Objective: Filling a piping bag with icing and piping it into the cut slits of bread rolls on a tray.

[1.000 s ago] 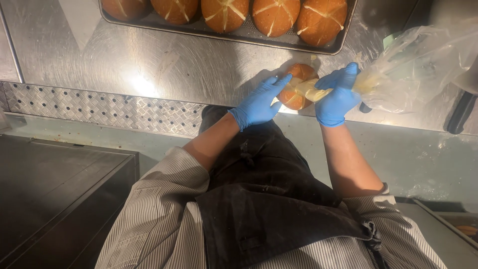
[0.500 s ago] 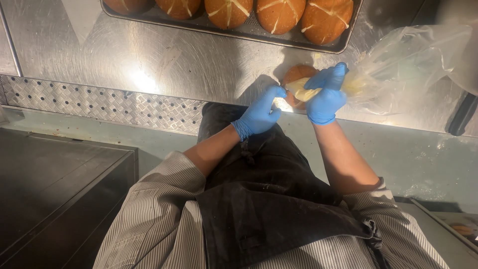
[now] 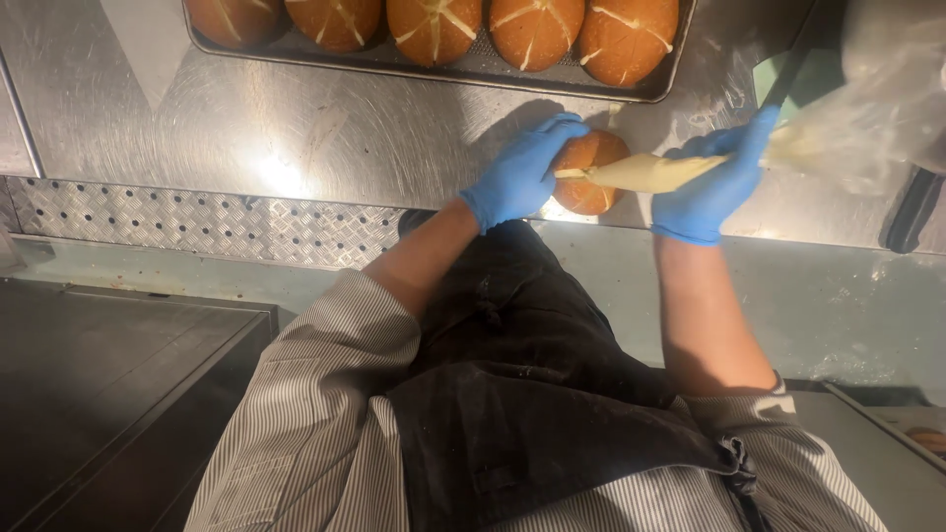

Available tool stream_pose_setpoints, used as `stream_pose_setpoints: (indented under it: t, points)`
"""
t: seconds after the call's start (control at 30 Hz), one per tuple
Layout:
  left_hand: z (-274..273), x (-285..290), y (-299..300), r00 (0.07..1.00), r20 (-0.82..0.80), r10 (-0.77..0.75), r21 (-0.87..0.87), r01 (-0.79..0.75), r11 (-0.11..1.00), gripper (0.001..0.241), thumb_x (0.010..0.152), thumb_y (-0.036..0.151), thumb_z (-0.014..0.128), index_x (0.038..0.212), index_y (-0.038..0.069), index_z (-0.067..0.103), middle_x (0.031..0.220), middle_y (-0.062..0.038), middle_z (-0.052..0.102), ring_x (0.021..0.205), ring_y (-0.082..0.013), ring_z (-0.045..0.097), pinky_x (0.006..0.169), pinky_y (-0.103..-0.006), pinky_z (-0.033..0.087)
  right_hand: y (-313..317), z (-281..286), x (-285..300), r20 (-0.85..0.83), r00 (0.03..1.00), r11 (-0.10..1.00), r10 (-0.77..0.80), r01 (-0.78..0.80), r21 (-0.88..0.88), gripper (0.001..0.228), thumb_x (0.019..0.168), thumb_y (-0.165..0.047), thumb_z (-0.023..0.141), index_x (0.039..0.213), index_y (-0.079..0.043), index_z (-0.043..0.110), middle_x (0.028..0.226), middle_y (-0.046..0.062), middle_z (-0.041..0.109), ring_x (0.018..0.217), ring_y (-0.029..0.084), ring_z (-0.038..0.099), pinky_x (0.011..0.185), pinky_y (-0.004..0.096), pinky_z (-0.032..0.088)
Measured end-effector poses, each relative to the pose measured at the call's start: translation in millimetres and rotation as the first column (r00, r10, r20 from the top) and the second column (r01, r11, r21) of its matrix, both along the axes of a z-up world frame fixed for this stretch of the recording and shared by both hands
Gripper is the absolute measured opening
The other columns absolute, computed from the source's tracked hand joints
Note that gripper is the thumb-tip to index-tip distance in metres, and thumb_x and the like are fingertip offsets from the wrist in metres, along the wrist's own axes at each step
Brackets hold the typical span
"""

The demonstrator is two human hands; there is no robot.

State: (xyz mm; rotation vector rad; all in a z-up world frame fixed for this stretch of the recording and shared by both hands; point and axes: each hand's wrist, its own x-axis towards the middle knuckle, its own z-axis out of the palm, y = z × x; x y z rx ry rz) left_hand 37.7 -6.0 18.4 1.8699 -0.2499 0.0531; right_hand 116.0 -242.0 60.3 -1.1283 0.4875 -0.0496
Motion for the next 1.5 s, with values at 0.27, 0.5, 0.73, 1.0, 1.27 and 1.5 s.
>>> stream_pose_setpoints:
  t: [0.27,0.5,0.73,1.0,1.27,1.5]
  points:
    - [6.8,-20.1,6.2,0.998,0.022,-0.064,0.083,0.062,0.995,0.039,0.087,-0.007,0.057,0.124,0.006,0.057,0.124,-0.018,0.062,0.117,-0.0397,0.06,0.101,-0.0443,0.05,-25.6,36.8,-23.5,-0.154,0.983,0.857,0.099,-0.006,0.515,0.045,0.101,-0.051,0.063,0.101,-0.006,0.052,0.095,0.008,0.054,0.088,0.024,0.055,0.087,0.038,0.051]
    - [8.2,-59.8,4.2,0.98,-0.199,0.014,0.14,0.014,0.99,0.042,0.083,-0.002,0.055,0.124,0.004,0.057,0.127,-0.023,0.057,0.114,-0.043,0.059,0.1,-0.0454,0.05,17.0,68.1,-32.5,-0.174,0.977,0.873,0.123,-0.023,0.488,0.043,0.088,-0.048,0.065,0.119,-0.022,0.051,0.109,0.007,0.054,0.115,0.034,0.058,0.104,0.052,0.05]
    - [2.6,-78.8,-14.2,0.986,-0.133,0.099,0.105,-0.086,0.991,0.058,0.087,0.0,0.055,0.144,0.004,0.049,0.138,-0.024,0.052,0.125,-0.043,0.055,0.108,-0.0451,0.047,-4.6,37.2,-40.8,-0.021,0.947,0.902,0.319,-0.297,0.314,0.031,0.096,-0.043,0.065,0.087,-0.015,0.056,0.102,0.011,0.066,0.111,0.035,0.068,0.109,0.055,0.051]
    - [2.6,-79.2,-15.4,0.95,-0.303,0.074,0.115,-0.04,0.993,0.067,0.091,0.009,0.058,0.155,0.006,0.04,0.146,-0.028,0.046,0.128,-0.0425,0.054,0.109,-0.044,0.047,34.8,24.1,-61.4,0.225,0.895,0.919,0.386,-0.395,-0.005,0.048,0.114,-0.038,0.052,0.075,-0.011,0.043,0.069,0.01,0.045,0.065,0.026,0.051,0.086,0.047,0.052]
    - [-3.2,-85.1,-17.4,0.967,-0.249,0.061,0.1,-0.036,0.994,0.075,0.091,0.011,0.061,0.159,0.004,0.031,0.147,-0.034,0.041,0.134,-0.0477,0.049,0.112,-0.0466,0.044,43.5,-12.1,-64.6,0.185,0.858,0.878,0.478,-0.471,-0.086,0.042,0.113,-0.031,0.05,0.078,-0.009,0.046,0.066,0.009,0.05,0.062,0.023,0.053,0.081,0.043,0.053]
    - [-14.6,-96.4,-15.0,0.955,-0.271,0.12,-0.117,-0.156,0.981,0.056,0.09,0.004,0.061,0.143,0.002,0.043,0.14,-0.023,0.053,0.132,-0.0381,0.057,0.113,-0.0416,0.046,45.3,-44.0,-64.0,0.232,0.848,0.878,0.475,-0.441,-0.185,0.045,0.12,-0.03,0.048,0.083,-0.005,0.054,0.069,0.01,0.056,0.07,0.024,0.058,0.081,0.041,0.054]
